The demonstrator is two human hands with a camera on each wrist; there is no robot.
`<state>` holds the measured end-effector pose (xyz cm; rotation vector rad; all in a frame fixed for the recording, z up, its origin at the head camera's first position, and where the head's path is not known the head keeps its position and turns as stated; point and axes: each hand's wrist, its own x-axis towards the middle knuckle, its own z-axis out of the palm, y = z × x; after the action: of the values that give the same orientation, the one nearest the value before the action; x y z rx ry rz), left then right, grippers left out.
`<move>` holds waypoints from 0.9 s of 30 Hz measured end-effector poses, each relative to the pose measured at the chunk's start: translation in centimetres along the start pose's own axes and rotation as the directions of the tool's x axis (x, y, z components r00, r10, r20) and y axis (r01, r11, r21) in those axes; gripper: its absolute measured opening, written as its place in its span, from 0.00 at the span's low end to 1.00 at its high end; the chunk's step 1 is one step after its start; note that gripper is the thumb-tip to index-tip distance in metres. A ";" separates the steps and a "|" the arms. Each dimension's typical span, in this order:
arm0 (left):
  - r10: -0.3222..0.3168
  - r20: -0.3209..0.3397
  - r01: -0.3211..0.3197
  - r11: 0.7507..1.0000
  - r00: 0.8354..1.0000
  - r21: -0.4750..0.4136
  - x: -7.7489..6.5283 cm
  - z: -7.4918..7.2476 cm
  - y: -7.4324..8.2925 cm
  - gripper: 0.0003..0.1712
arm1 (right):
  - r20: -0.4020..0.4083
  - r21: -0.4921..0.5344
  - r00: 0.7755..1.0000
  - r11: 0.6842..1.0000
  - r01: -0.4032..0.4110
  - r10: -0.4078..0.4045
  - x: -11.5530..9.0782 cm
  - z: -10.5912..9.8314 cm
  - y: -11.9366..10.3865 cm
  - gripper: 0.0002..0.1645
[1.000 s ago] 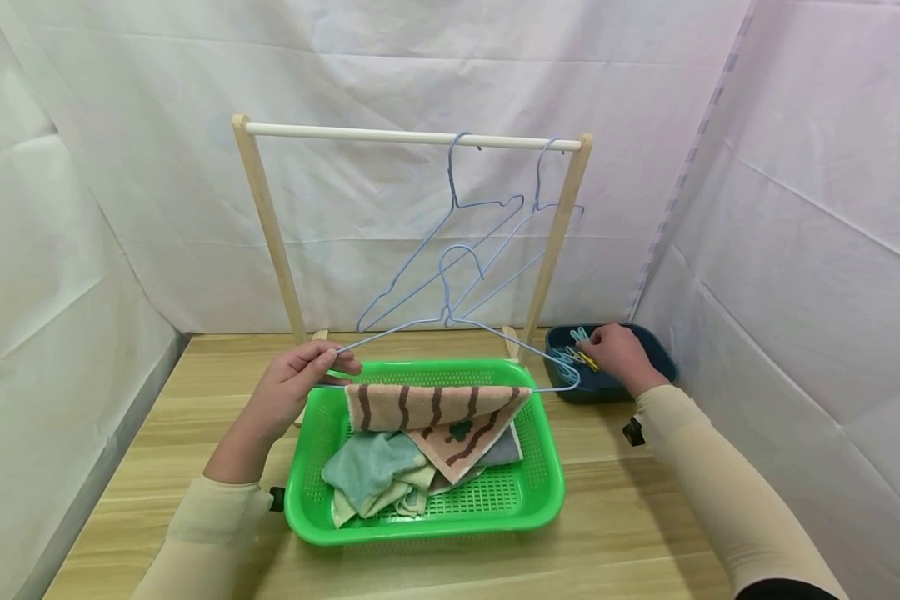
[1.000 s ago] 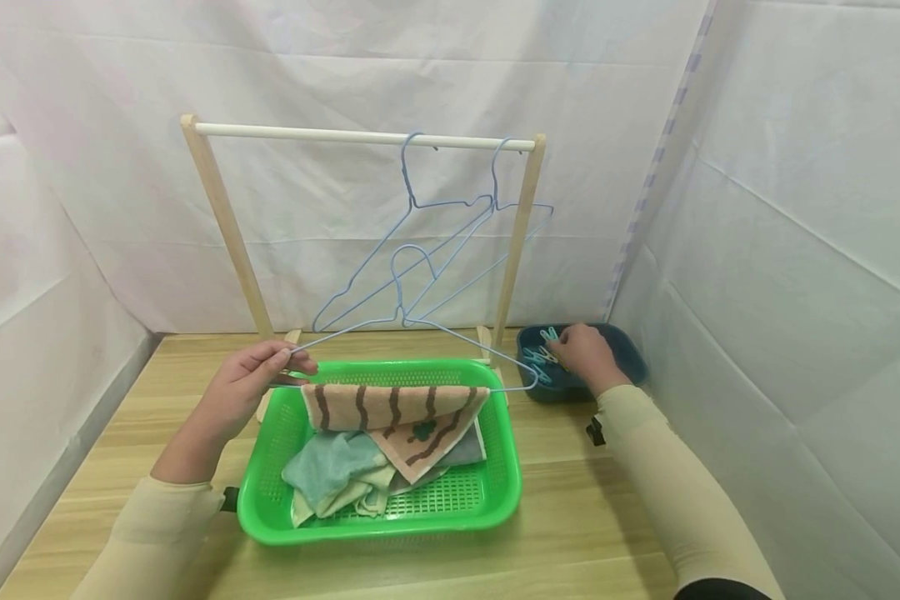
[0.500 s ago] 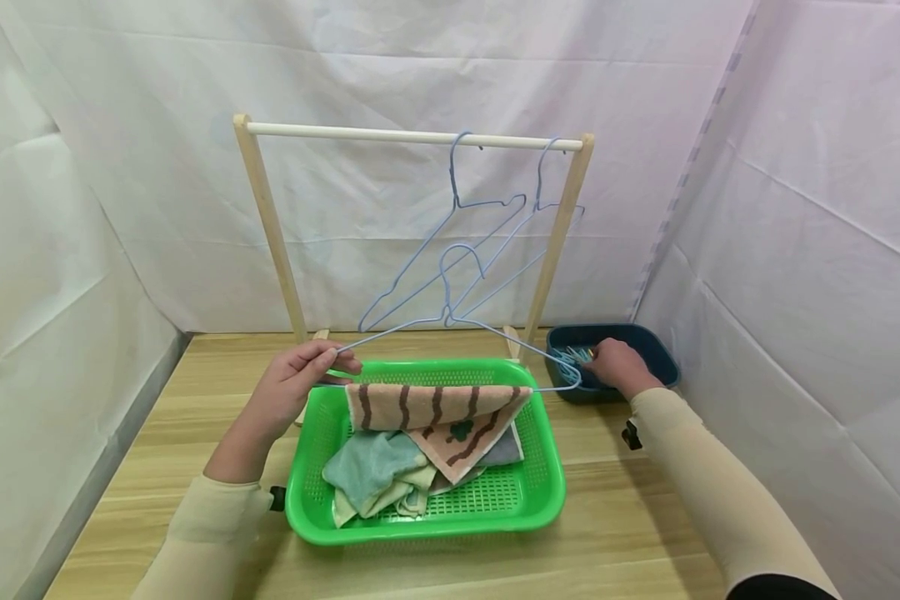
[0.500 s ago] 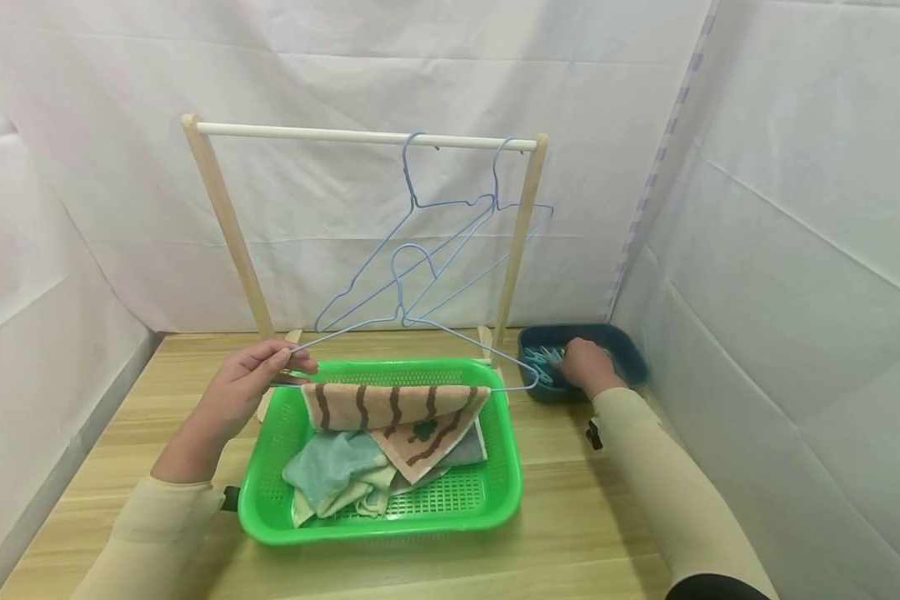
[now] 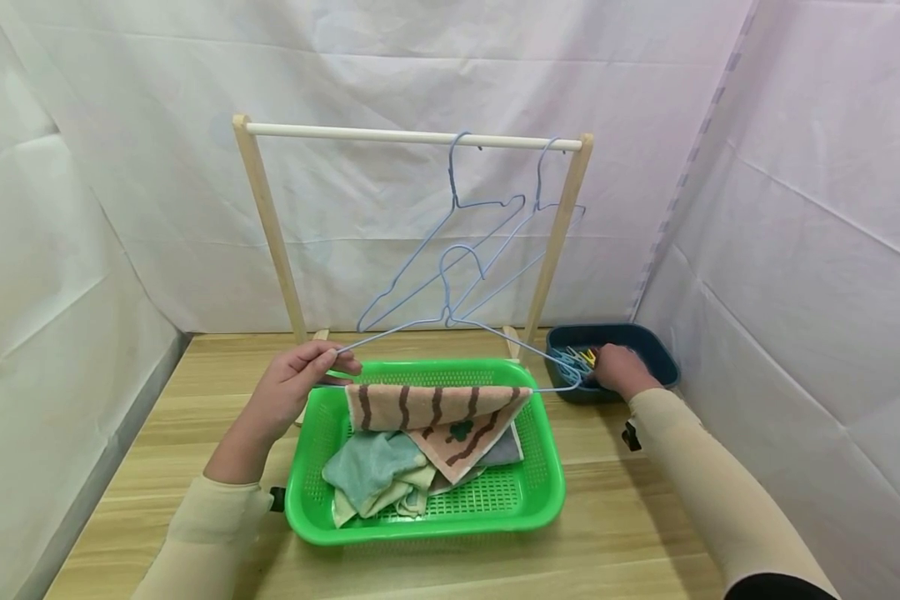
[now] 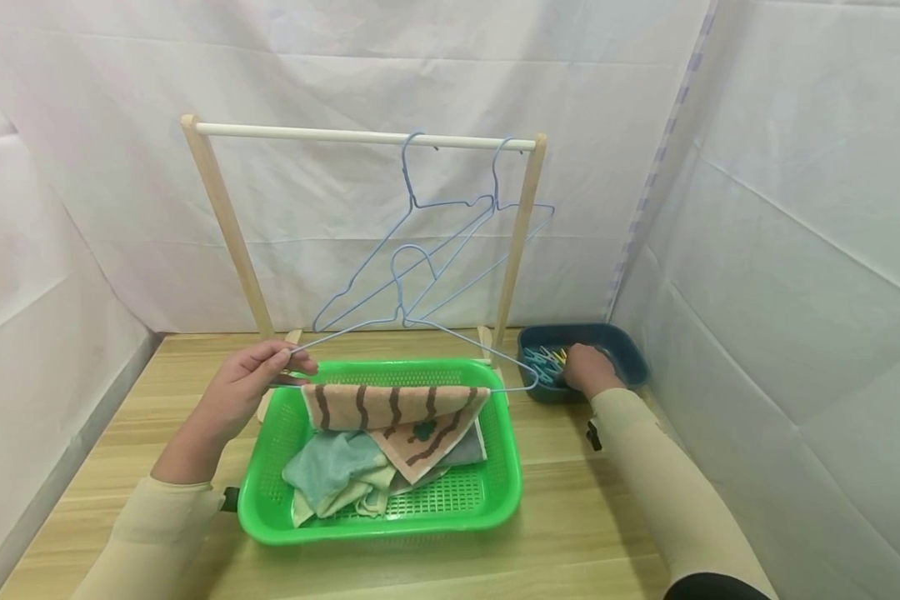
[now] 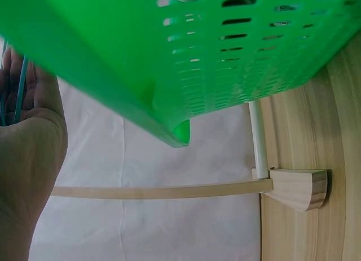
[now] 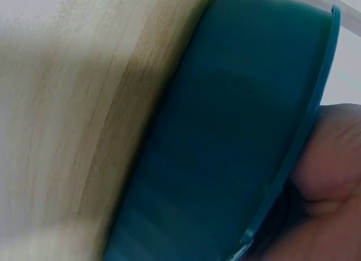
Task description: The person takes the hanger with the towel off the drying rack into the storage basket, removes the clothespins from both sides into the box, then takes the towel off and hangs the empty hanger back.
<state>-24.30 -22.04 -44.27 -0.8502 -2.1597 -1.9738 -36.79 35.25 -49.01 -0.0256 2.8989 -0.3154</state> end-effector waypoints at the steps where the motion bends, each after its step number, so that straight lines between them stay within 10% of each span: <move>1: 0.000 0.000 0.000 1.000 1.000 0.000 0.0 0.0 0.0 0.17 | 0.000 0.001 1.000 1.000 0.000 0.000 0.0 0.0 0.0 0.14; 27: -0.010 -0.006 0.010 1.000 1.000 0.004 -0.1 0.1 0.3 0.17 | 0.019 0.027 1.000 0.999 -0.021 0.021 -0.2 -0.2 -0.2 0.18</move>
<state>-24.04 -21.98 -44.05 -0.8332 -2.1679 -1.9733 -36.62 35.07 -48.68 0.0063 2.8741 -0.3494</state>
